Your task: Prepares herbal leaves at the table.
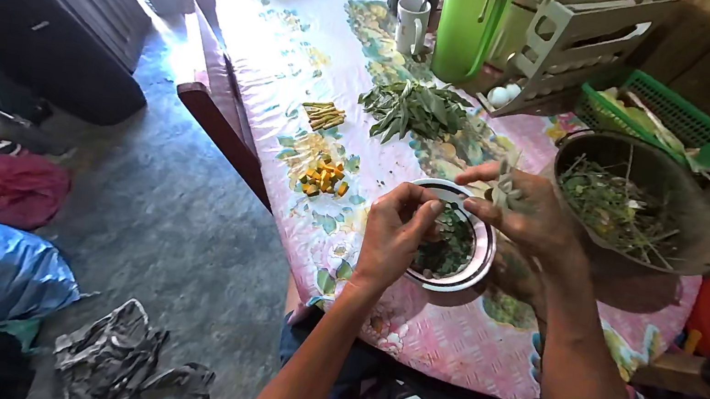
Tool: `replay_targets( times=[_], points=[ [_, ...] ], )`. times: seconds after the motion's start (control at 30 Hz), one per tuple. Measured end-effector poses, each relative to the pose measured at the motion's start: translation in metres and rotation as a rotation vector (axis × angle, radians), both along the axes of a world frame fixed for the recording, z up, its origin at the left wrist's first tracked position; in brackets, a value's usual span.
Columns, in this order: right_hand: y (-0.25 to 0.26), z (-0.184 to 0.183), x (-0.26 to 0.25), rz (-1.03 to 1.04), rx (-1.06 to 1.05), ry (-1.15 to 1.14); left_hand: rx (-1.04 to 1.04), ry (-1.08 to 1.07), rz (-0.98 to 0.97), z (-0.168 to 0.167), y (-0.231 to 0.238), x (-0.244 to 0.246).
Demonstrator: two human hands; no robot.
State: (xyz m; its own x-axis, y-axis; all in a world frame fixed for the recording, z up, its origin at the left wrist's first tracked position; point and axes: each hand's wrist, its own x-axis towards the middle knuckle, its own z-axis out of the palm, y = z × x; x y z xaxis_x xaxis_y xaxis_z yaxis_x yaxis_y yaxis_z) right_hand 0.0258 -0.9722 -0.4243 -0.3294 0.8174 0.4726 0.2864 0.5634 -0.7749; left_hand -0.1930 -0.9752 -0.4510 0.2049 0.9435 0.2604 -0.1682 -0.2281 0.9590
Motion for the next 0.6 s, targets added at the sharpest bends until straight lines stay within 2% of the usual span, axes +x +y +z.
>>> replay_targets(
  times=[0.2, 0.37, 0.47, 0.53, 0.6],
  points=[
    [0.007, -0.005, -0.014, 0.057, 0.047, -0.038, 0.008, 0.014, 0.010, 0.001, -0.001, 0.001],
    [0.004, -0.005, -0.015, 0.001, 0.031, -0.110, -0.034, -0.029, -0.018, 0.000, -0.002, 0.006],
    [0.005, -0.003, -0.015, 0.002, 0.047, -0.131, 0.021, -0.049, -0.023, -0.002, -0.001, 0.011],
    [0.001, 0.010, -0.010, -0.067, 0.082, -0.191, 0.067, 0.011, -0.026, -0.003, 0.000, 0.012],
    [-0.020, 0.028, 0.012, -0.235, 0.118, -0.222, 0.160, 0.254, 0.027, -0.004, 0.003, 0.008]
  ],
)
